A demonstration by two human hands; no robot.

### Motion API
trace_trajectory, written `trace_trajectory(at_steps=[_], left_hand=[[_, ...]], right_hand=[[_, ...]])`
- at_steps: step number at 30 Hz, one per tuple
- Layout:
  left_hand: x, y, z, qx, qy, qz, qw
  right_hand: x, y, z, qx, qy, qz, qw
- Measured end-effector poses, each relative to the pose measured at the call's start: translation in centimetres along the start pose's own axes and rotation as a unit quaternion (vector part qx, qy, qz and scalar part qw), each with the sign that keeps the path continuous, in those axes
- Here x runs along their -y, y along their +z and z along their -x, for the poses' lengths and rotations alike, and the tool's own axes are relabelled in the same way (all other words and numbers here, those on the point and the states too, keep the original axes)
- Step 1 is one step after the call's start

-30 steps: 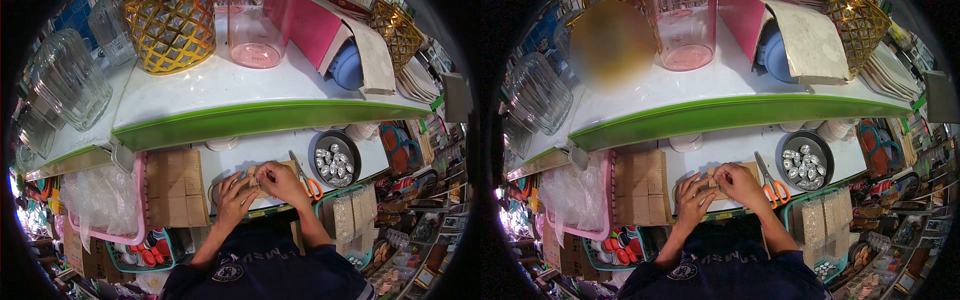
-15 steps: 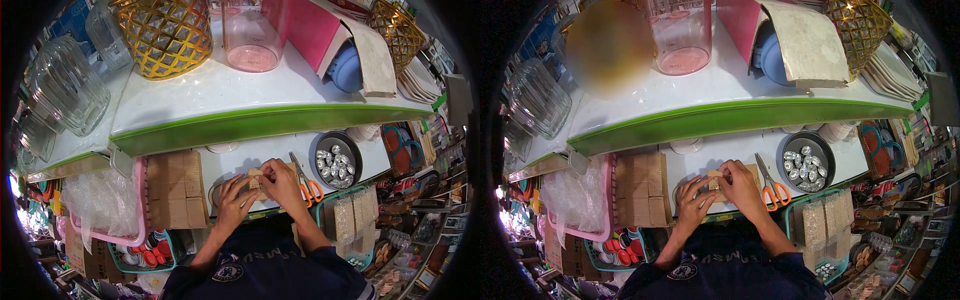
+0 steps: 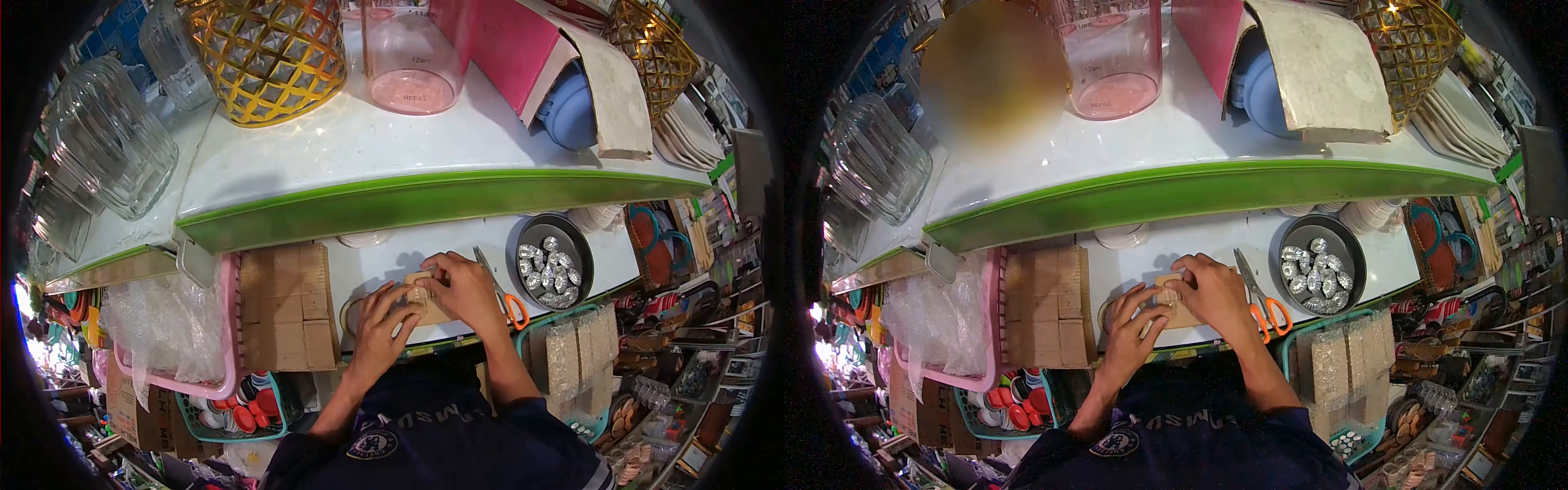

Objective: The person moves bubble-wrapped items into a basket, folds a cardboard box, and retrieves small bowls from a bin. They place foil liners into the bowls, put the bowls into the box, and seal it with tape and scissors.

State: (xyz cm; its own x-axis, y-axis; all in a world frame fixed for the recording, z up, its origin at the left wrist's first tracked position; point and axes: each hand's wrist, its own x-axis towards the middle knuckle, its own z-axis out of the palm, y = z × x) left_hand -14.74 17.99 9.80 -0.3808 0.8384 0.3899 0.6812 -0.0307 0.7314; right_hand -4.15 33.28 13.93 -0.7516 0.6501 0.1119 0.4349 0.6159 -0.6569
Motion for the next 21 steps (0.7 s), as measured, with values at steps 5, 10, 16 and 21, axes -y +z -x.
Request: trace_trajectory(at_steps=[5,10,16,21], left_hand=[[-0.5,-0.3,-0.1,0.015,0.006,-0.021,1.000],[-0.7,-0.4,-0.3,0.027,0.003,-0.013,1.000],[-0.8,-0.4,-0.2,0.026,-0.002,-0.020,0.999],[-0.8,-0.6,-0.3,0.037,0.005,-0.010,0.999]], right_hand=[[-0.1,-0.8,0.2,0.014,-0.017,-0.038,0.999],[-0.3,-0.6,0.1,0.016,-0.037,-0.039,0.998],[-0.4,-0.7,0.3,0.009,-0.026,-0.053,0.998],[-0.5,-0.1,0.5,0.001,-0.031,-0.010,0.999]])
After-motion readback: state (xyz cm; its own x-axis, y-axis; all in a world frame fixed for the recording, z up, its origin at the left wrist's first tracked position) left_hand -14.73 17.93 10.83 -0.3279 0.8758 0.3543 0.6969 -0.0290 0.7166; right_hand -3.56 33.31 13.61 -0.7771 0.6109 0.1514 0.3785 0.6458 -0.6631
